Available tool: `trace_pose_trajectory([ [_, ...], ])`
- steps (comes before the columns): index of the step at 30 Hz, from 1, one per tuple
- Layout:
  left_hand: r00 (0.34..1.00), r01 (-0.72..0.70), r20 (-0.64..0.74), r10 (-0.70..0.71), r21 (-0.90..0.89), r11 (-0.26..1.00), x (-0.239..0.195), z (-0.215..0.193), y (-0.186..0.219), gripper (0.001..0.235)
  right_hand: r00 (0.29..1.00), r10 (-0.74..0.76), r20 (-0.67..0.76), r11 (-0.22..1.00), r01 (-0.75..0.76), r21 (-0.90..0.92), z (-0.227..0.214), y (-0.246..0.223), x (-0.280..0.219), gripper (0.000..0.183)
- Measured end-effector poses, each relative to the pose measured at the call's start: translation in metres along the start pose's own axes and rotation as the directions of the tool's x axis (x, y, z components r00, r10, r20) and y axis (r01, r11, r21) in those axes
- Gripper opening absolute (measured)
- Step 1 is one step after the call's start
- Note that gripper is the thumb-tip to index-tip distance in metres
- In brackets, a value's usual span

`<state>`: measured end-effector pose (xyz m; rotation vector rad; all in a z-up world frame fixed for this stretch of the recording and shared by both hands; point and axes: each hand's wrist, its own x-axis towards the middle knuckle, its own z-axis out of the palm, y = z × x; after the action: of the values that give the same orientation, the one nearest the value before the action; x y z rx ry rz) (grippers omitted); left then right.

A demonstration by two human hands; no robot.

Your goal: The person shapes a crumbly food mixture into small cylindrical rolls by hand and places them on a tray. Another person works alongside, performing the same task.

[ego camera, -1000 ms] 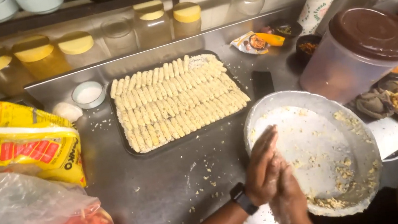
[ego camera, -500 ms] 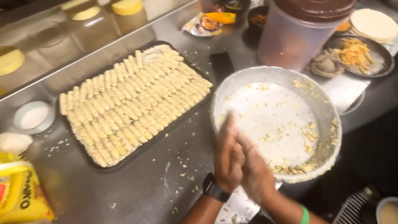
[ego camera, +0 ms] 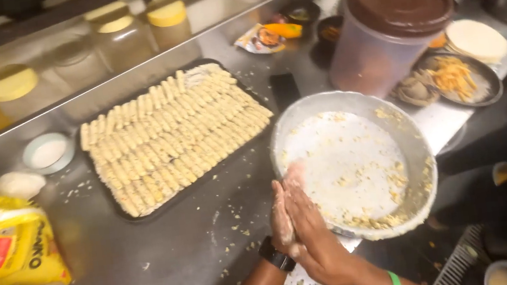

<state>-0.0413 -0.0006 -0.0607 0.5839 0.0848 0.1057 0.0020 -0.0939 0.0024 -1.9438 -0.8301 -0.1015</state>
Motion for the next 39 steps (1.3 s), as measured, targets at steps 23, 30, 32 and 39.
trace_pose_trajectory([
  [23,0.926,-0.145,0.351,0.141,-0.014,0.989,0.009,-0.032,-0.01,0.089,0.792,-0.303,0.53,0.873,0.454,-0.179,0.003,-0.038,-0.013,0.09],
  [30,0.961,0.148,0.276,-0.028,-0.423,0.894,0.002,-0.001,0.019,0.096,0.864,-0.412,0.288,0.819,0.49,-0.299,0.004,-0.039,-0.006,0.097],
  [32,0.975,0.143,0.214,-0.067,-0.368,0.919,0.0,0.002,0.021,0.1,0.889,-0.366,0.275,0.858,0.436,-0.27,0.005,-0.002,-0.011,0.085],
  [39,0.95,0.141,0.313,-0.009,-0.4,0.906,0.011,-0.017,0.001,0.103,0.859,-0.252,0.445,0.941,0.325,-0.095,-0.009,-0.053,-0.003,0.095],
])
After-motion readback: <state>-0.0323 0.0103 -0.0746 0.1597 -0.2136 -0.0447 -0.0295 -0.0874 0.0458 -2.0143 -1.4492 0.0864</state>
